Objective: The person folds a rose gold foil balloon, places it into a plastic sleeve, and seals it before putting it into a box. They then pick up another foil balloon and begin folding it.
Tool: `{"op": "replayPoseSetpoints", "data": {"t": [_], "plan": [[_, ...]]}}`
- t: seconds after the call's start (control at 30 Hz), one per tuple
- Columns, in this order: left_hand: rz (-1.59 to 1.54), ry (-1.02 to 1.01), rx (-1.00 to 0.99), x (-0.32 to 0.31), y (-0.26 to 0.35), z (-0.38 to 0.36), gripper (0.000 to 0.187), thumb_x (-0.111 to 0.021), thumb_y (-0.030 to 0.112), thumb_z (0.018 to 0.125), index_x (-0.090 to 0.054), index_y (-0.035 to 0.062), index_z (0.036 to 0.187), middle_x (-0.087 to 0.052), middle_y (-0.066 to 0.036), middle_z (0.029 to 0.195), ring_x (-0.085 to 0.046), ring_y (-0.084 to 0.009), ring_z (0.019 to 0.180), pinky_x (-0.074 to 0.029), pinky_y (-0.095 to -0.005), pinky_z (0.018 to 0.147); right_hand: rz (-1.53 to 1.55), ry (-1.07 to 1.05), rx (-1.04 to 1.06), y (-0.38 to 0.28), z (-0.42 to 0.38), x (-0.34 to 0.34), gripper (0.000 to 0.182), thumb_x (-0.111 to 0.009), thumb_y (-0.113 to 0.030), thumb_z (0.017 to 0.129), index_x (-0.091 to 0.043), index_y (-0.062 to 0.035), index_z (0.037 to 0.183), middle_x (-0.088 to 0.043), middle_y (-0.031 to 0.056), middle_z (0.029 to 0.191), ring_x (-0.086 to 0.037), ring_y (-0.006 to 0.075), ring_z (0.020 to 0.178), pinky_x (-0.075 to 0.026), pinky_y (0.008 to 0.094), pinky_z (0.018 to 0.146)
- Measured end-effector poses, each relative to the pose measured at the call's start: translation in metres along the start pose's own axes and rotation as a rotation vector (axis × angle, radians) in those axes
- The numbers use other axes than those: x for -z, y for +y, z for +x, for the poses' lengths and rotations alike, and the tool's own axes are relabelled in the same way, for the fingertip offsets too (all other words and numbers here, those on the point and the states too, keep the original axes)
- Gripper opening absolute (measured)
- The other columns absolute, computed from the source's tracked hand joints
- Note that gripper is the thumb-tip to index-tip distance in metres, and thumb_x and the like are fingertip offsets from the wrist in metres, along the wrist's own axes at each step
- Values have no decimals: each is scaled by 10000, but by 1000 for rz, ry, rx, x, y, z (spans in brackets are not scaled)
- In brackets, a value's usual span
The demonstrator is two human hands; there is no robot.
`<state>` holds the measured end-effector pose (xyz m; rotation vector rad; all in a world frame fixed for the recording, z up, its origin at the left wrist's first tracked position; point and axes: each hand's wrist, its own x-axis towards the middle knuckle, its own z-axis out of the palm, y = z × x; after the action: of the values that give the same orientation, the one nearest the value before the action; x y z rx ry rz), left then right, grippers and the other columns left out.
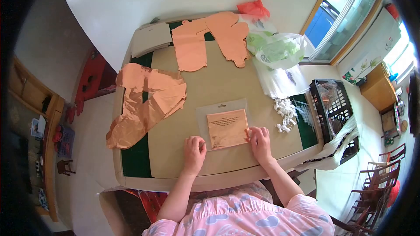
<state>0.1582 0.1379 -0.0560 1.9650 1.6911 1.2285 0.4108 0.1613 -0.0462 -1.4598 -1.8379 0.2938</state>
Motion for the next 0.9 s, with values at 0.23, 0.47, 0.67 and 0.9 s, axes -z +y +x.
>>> {"op": "replayPoseSetpoints", "data": {"t": [0.23, 0.47, 0.67, 0.9], "plan": [[41, -3, -53, 0, -2, -2, 232, -624, -64, 731, -531, 76, 890, -555, -83, 930, -527, -294, 892, -442, -410, 780, -2, -56, 131, -13, -12, -2, 472, -574, 65, 676, -568, -34, 1136, -520, 173, 1186, -474, 351, 1133, -406, 447, 968], [133, -36, -86, 0, 1, -2, 238, -634, -27, 742, -562, 95, 934, -580, -76, 1073, -539, -291, 1015, -439, -427, 858, -72, -502, 393, -64, -23, -24, 487, -587, -115, 766, -555, -25, 1244, -468, 141, 1367, -375, 288, 1333, -292, 468, 1103], [198, -35, -91, -5, -6, -7, 241, -637, -6, 742, -576, 109, 945, -577, -72, 1167, -530, -288, 1101, -429, -431, 905, -193, -380, 166, -10, -22, 21, 454, -569, -118, 853, -523, -45, 1298, -476, 120, 1381, -398, 275, 1324, -286, 470, 1105], [192, -190, 26, 0, -4, 28, 170, -598, -3, 763, -586, 85, 908, -591, -86, 1093, -543, -293, 1028, -443, -412, 884, -320, -316, 159, 1, -26, 30, 451, -562, -118, 882, -508, -67, 1327, -489, 83, 1376, -424, 256, 1307, -300, 464, 1096]]}}
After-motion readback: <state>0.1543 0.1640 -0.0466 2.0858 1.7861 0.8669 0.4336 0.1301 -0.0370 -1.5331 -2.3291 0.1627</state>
